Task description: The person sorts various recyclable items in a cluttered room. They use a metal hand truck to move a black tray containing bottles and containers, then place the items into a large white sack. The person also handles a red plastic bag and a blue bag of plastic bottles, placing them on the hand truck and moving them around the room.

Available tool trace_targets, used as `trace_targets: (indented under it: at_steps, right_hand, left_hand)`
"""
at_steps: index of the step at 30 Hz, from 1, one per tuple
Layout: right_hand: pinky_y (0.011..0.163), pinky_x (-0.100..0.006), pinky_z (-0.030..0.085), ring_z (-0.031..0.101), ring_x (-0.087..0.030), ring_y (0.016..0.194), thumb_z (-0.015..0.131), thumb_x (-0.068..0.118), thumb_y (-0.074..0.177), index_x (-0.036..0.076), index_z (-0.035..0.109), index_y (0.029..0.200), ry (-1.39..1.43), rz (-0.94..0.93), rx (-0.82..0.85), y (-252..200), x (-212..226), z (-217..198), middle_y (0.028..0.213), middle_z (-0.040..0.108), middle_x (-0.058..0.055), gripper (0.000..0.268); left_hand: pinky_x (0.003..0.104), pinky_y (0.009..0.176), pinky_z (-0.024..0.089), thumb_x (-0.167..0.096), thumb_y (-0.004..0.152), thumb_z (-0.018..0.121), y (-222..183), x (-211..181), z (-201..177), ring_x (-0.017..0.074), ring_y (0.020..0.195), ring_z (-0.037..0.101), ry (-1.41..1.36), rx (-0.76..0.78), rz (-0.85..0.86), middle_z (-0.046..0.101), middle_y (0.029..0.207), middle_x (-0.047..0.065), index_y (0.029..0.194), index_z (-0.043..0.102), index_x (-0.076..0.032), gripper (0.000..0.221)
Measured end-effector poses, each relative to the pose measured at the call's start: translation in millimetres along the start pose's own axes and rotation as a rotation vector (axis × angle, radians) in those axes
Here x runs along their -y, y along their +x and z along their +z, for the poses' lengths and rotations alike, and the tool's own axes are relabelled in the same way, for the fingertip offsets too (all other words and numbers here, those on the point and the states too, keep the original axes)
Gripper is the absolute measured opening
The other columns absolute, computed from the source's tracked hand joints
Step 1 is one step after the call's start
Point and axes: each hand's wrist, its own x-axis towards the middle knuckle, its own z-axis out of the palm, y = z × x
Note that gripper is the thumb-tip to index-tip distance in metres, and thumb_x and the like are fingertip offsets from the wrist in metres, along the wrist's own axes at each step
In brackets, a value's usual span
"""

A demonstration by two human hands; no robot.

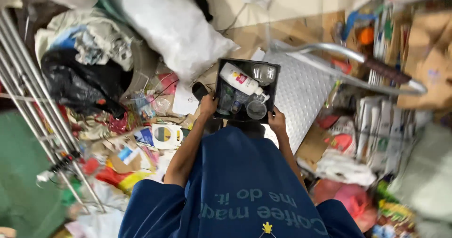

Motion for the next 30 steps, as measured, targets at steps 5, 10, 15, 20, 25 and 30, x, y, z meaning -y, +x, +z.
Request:
trace_targets:
  at_steps: [5,10,15,20,25,30]
  right_hand:
    - [0.079,-0.047,0.058,0.073,-0.042,0.092,0.062,0.016,0.094,0.007,0.062,0.136,-0.148,-0.127,0.119,49.3,72.7,15.4,0.103,0.072,-0.027,0.044]
    - [0.080,-0.054,0.054,0.068,-0.049,0.092,0.064,0.019,0.094,0.007,0.063,0.137,-0.352,-0.250,0.162,83.8,117.9,51.4,0.095,0.071,-0.031,0.044]
    - [0.080,-0.054,0.054,0.068,-0.048,0.094,0.067,0.023,0.095,0.002,0.066,0.124,-0.369,-0.269,0.217,104.2,145.2,83.5,0.097,0.070,-0.031,0.037]
    - [0.079,-0.057,0.052,0.065,-0.051,0.092,0.067,0.021,0.093,-0.001,0.065,0.121,-0.428,-0.407,0.245,125.8,182.8,98.7,0.096,0.069,-0.032,0.036]
    - [0.080,-0.058,0.050,0.065,-0.051,0.091,0.065,0.022,0.095,-0.001,0.063,0.124,-0.470,-0.421,0.384,181.4,209.4,114.8,0.090,0.069,-0.032,0.037]
    - [0.081,-0.055,0.052,0.066,-0.050,0.093,0.064,0.020,0.092,0.001,0.063,0.130,-0.376,-0.530,0.432,240.9,218.5,118.3,0.098,0.070,-0.030,0.042]
  left_hand:
    - [0.053,0.082,0.055,-0.020,0.086,0.071,-11.3,21.0,-52.8,0.0471,0.095,0.068,-0.136,-0.149,-0.058,0.072,0.098,0.028,0.118,0.070,-0.003,0.037]
    - [0.052,0.083,0.055,-0.020,0.086,0.068,0.6,48.1,-96.0,0.0463,0.093,0.070,-0.200,-0.231,-0.094,0.072,0.096,0.029,0.123,0.070,-0.004,0.039]
    - [0.049,0.082,0.055,-0.022,0.089,0.070,5.1,84.4,-111.9,0.0437,0.091,0.072,-0.275,-0.323,-0.163,0.074,0.095,0.027,0.110,0.072,0.001,0.032]
    - [0.048,0.079,0.055,-0.021,0.088,0.070,-4.9,66.6,-149.5,0.0418,0.088,0.074,-0.390,-0.339,-0.257,0.074,0.095,0.025,0.112,0.072,-0.001,0.032]
    - [0.048,0.082,0.055,-0.020,0.087,0.071,17.5,71.6,-148.7,0.0431,0.092,0.072,-0.374,-0.469,-0.263,0.074,0.098,0.025,0.112,0.073,0.000,0.032]
    - [0.052,0.084,0.055,-0.023,0.086,0.072,48.6,62.6,-134.2,0.0451,0.092,0.071,-0.173,-0.523,-0.335,0.074,0.097,0.027,0.106,0.073,0.001,0.031]
